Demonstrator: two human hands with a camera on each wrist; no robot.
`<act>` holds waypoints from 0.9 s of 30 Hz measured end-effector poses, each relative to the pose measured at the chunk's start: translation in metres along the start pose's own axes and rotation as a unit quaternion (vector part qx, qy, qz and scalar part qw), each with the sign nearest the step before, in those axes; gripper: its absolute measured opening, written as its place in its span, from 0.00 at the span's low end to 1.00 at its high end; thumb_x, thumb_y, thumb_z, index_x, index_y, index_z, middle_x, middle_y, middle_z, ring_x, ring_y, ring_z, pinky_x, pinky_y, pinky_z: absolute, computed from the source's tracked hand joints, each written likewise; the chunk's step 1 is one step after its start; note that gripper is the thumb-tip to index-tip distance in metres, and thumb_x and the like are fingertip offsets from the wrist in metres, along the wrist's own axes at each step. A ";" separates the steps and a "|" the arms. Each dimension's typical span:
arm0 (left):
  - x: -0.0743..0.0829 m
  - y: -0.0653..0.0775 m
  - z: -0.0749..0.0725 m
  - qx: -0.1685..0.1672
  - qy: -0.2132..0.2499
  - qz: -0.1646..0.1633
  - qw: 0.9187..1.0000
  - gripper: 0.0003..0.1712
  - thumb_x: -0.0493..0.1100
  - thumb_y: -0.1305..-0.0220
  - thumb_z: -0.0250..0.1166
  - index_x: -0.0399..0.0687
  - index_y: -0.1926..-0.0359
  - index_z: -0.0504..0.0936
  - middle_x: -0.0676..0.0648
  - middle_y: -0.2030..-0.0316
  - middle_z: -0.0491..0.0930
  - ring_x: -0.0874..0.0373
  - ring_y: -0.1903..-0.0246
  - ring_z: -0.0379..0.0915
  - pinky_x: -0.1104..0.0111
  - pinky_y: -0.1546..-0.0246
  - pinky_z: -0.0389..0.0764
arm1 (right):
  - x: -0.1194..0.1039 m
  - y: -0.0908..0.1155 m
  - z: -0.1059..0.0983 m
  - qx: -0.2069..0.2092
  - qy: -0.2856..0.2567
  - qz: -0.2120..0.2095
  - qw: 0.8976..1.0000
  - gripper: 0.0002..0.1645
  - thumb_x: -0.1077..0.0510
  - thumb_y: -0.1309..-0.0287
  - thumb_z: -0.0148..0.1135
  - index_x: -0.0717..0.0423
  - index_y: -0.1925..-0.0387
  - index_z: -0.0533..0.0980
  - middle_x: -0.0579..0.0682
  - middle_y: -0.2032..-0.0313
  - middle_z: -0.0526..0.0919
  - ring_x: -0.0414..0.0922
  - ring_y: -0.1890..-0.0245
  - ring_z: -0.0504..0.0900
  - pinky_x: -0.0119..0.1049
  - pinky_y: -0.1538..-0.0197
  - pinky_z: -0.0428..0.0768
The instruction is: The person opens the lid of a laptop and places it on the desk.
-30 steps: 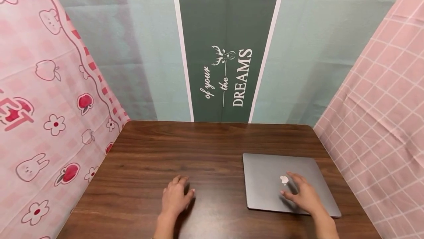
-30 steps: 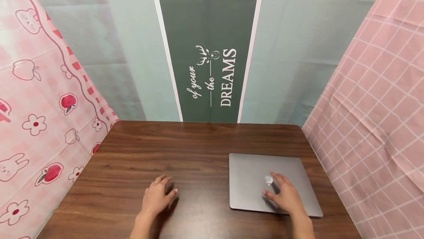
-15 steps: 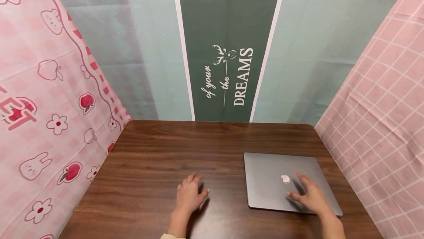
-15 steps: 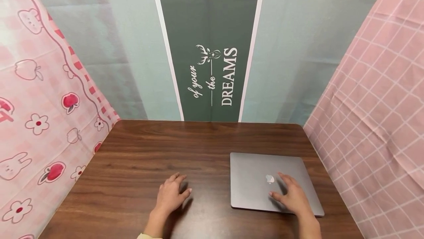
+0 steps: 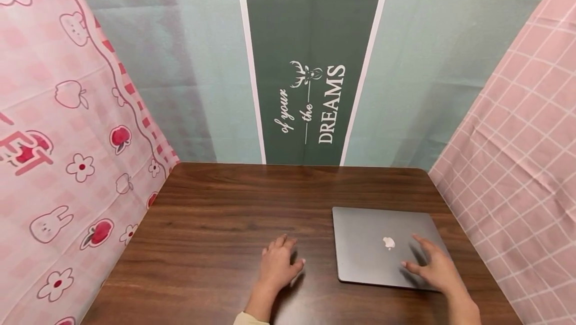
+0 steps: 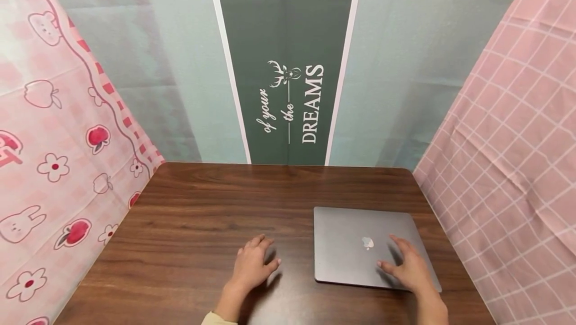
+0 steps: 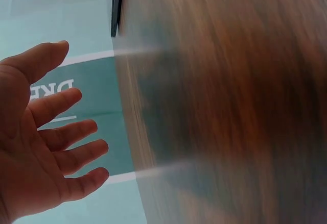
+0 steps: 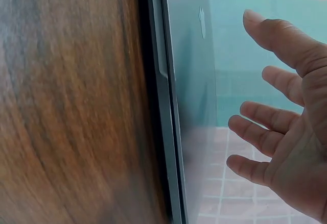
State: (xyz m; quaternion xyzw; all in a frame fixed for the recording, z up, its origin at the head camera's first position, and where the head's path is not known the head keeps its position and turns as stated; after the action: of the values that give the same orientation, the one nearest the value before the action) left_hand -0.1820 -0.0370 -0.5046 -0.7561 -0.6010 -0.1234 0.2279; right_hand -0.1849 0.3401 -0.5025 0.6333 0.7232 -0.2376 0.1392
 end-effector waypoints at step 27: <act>0.050 -0.004 0.045 -0.077 -0.014 0.050 0.996 0.32 0.58 0.53 0.69 0.50 0.47 0.79 0.43 0.46 0.73 0.47 0.48 0.69 0.53 0.54 0.69 | 0.053 0.009 -0.016 -0.018 0.009 0.051 0.998 0.50 0.48 0.57 0.73 0.75 0.42 0.62 0.81 0.47 0.62 0.76 0.50 0.61 0.66 0.54 0.62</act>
State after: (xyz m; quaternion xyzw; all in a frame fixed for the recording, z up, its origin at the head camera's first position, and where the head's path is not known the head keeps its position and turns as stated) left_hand -0.1770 0.0283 -0.5200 -0.8019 -0.5546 -0.1470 0.1667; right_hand -0.1834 0.3946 -0.5169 0.6687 0.6954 -0.2115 0.1567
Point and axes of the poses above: each hand's wrist, its own y-axis away from the middle knuckle, its own z-axis out of the palm, x = y × z, the point moved 6 cm from there along -y, towards the middle knuckle
